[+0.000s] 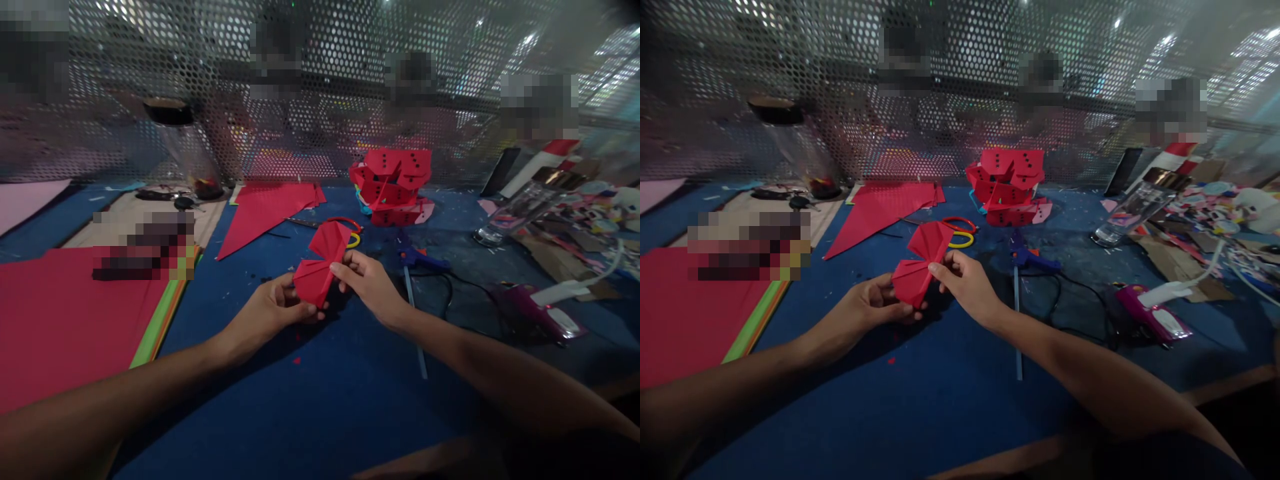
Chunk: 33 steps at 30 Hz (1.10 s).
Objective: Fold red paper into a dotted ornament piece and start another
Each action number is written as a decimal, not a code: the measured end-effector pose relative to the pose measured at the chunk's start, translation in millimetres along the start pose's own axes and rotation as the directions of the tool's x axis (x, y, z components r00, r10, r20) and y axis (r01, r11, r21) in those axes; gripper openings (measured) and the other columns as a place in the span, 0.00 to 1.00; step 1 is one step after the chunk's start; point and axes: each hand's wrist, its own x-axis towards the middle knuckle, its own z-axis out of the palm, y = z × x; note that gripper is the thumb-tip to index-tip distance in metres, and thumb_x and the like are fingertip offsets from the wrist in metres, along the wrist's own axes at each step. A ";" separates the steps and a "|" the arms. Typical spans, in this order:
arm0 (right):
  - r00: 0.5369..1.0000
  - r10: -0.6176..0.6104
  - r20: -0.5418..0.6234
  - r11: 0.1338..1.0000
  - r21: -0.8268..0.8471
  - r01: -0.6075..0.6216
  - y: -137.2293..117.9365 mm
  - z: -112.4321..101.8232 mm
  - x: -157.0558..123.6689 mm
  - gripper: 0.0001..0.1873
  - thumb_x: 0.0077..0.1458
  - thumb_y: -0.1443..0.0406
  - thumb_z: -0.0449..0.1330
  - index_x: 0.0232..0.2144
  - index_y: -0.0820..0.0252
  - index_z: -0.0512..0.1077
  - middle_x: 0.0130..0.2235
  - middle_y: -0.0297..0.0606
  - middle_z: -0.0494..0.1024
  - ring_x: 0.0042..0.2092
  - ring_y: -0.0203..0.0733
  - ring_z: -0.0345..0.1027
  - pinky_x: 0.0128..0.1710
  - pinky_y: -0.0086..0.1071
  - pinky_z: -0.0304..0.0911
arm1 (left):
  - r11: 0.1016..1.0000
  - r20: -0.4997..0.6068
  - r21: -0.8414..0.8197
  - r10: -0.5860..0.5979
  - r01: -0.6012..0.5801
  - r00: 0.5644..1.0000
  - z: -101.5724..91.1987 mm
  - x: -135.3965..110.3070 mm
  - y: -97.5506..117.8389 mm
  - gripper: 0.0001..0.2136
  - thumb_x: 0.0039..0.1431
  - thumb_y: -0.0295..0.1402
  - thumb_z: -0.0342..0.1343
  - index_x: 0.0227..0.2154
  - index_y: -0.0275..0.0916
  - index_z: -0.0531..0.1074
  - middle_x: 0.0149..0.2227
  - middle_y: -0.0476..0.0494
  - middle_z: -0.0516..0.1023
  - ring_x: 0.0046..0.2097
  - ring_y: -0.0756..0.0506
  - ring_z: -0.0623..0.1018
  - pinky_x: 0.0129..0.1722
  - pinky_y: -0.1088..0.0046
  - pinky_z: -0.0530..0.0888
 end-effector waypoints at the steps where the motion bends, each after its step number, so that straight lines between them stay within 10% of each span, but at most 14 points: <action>1: 1.000 0.000 0.000 1.000 -0.001 0.000 0.1 0.1 0.2 0.15 0.59 0.53 0.63 0.31 0.57 0.68 0.28 0.31 0.73 0.29 0.34 0.67 0.32 0.32 0.61 | 1.000 -0.005 -0.005 -0.003 0.003 1.000 0.0 0.2 0.0 0.26 0.51 0.33 0.72 0.52 0.34 0.72 0.42 0.39 0.85 0.39 0.44 0.85 0.45 0.66 0.80; 33: 0.999 -0.053 0.013 0.998 -0.039 0.053 -1.9 0.5 -0.6 0.16 0.60 0.52 0.63 0.30 0.57 0.68 0.29 0.32 0.75 0.29 0.35 0.68 0.33 0.32 0.64 | 0.998 -0.035 -0.049 -0.034 0.032 0.999 2.7 1.8 3.3 0.31 0.48 0.32 0.75 0.54 0.33 0.70 0.38 0.40 0.85 0.38 0.44 0.85 0.42 0.67 0.82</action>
